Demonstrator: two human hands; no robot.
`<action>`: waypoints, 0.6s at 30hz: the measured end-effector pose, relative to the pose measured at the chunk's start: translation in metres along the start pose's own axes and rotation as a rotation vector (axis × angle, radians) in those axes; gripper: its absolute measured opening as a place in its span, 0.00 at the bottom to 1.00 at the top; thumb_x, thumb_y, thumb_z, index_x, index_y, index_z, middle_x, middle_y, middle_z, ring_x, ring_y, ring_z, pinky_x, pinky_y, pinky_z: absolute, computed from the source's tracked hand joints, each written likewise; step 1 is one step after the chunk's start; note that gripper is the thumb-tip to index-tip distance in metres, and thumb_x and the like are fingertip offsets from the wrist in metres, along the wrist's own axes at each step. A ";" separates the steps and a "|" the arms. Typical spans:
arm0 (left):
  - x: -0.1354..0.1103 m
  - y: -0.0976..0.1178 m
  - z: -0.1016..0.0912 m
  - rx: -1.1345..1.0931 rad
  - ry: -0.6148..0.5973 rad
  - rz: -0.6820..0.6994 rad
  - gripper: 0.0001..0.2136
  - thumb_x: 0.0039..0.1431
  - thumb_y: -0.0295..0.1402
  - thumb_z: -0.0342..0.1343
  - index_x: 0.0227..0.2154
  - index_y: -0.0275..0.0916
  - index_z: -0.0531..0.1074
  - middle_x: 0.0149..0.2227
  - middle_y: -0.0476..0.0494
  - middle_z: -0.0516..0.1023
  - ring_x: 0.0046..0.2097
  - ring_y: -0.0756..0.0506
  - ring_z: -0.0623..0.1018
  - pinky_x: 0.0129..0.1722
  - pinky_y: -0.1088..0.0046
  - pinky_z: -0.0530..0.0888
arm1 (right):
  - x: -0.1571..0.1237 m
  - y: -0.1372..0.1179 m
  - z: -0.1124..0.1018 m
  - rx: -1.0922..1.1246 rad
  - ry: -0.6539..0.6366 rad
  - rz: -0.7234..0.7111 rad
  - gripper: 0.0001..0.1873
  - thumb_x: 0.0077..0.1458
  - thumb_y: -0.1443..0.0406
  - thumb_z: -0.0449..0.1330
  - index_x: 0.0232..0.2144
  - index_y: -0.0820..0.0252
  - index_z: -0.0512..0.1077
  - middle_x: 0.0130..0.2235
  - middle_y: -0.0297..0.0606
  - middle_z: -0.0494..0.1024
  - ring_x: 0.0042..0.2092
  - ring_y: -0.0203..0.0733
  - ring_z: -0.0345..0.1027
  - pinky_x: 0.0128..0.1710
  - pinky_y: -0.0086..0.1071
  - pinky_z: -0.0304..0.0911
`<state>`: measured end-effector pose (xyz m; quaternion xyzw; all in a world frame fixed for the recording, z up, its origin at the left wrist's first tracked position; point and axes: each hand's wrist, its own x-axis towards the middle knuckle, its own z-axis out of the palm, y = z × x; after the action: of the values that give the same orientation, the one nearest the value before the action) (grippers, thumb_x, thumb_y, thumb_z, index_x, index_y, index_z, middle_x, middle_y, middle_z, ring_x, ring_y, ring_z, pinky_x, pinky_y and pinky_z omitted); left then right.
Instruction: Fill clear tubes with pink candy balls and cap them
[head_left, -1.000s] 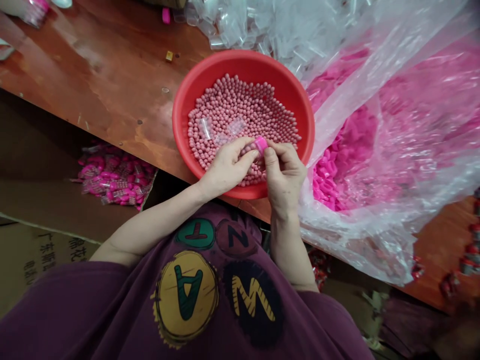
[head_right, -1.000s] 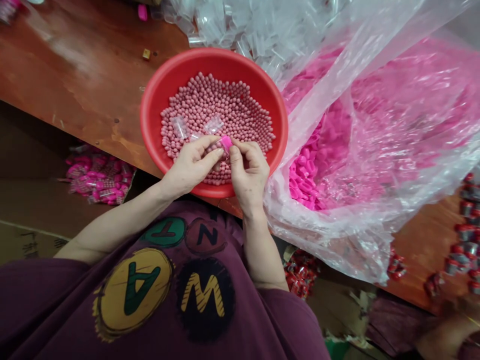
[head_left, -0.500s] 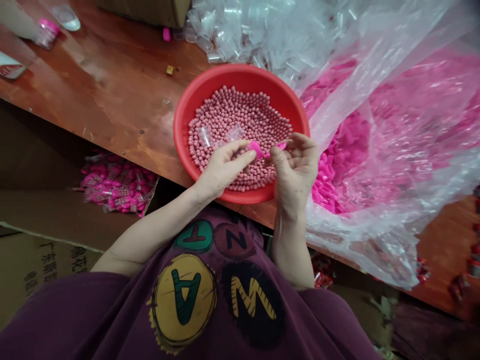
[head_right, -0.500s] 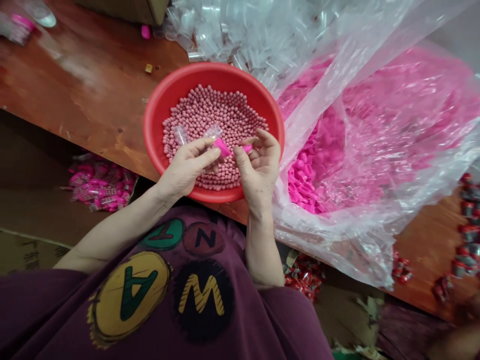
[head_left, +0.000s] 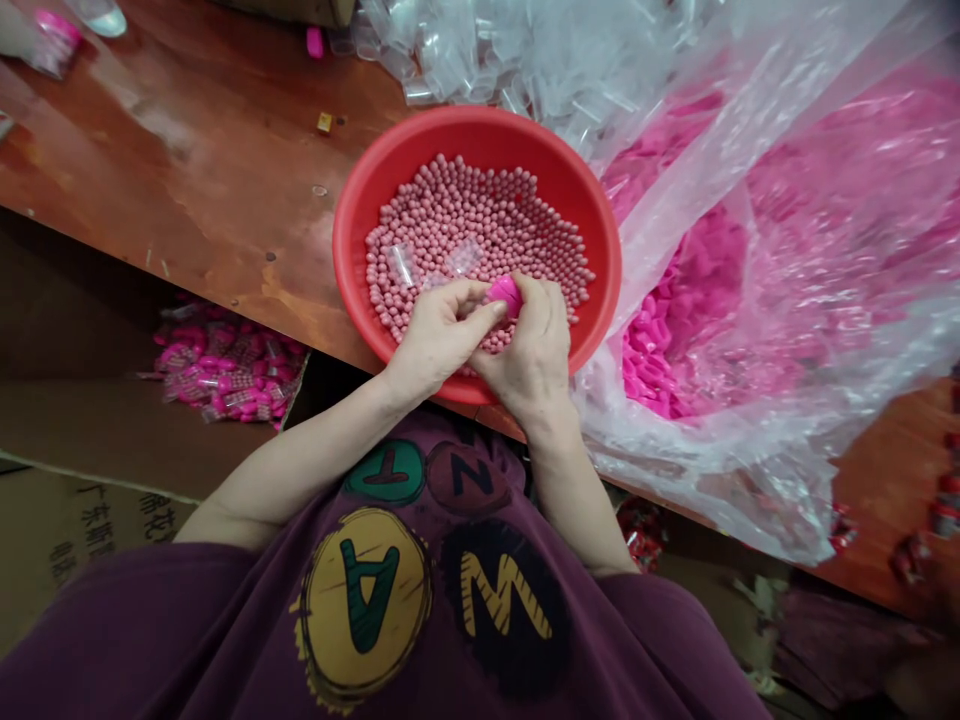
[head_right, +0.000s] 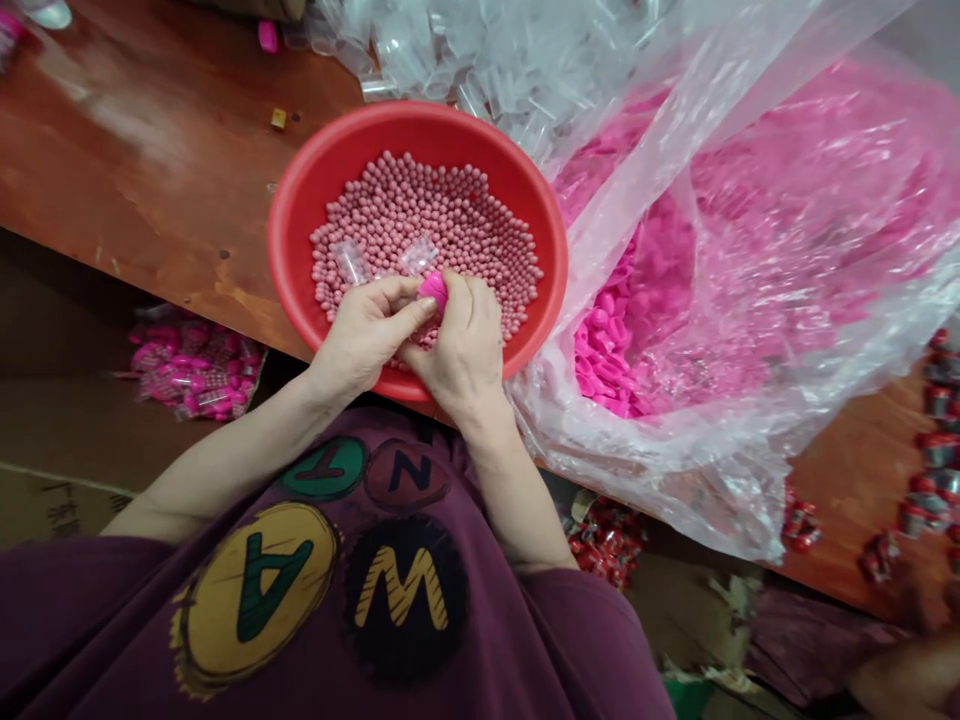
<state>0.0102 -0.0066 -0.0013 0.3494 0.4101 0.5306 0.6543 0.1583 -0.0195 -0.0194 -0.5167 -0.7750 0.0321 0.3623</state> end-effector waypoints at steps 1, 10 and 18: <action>0.000 0.000 0.000 0.002 -0.003 0.003 0.04 0.62 0.30 0.73 0.38 0.36 0.85 0.35 0.48 0.85 0.37 0.50 0.81 0.43 0.75 0.79 | 0.000 0.000 0.002 0.029 0.004 0.001 0.31 0.64 0.57 0.65 0.66 0.55 0.65 0.55 0.52 0.77 0.57 0.63 0.75 0.61 0.64 0.75; 0.000 0.000 -0.002 -0.010 -0.096 -0.047 0.10 0.58 0.36 0.79 0.37 0.36 0.87 0.37 0.46 0.87 0.42 0.48 0.84 0.48 0.73 0.81 | -0.005 0.004 -0.003 -0.012 -0.070 0.069 0.26 0.64 0.56 0.64 0.60 0.57 0.68 0.50 0.50 0.76 0.54 0.64 0.74 0.61 0.67 0.73; -0.002 0.001 0.001 0.010 -0.009 0.098 0.11 0.66 0.37 0.73 0.47 0.38 0.83 0.45 0.44 0.89 0.48 0.45 0.87 0.52 0.69 0.83 | 0.001 0.001 -0.006 0.019 -0.184 0.057 0.51 0.63 0.48 0.69 0.77 0.54 0.52 0.72 0.57 0.70 0.71 0.69 0.68 0.67 0.68 0.70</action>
<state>0.0100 -0.0082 0.0003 0.3747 0.3919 0.5585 0.6278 0.1627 -0.0203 -0.0153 -0.5298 -0.7898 0.0972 0.2933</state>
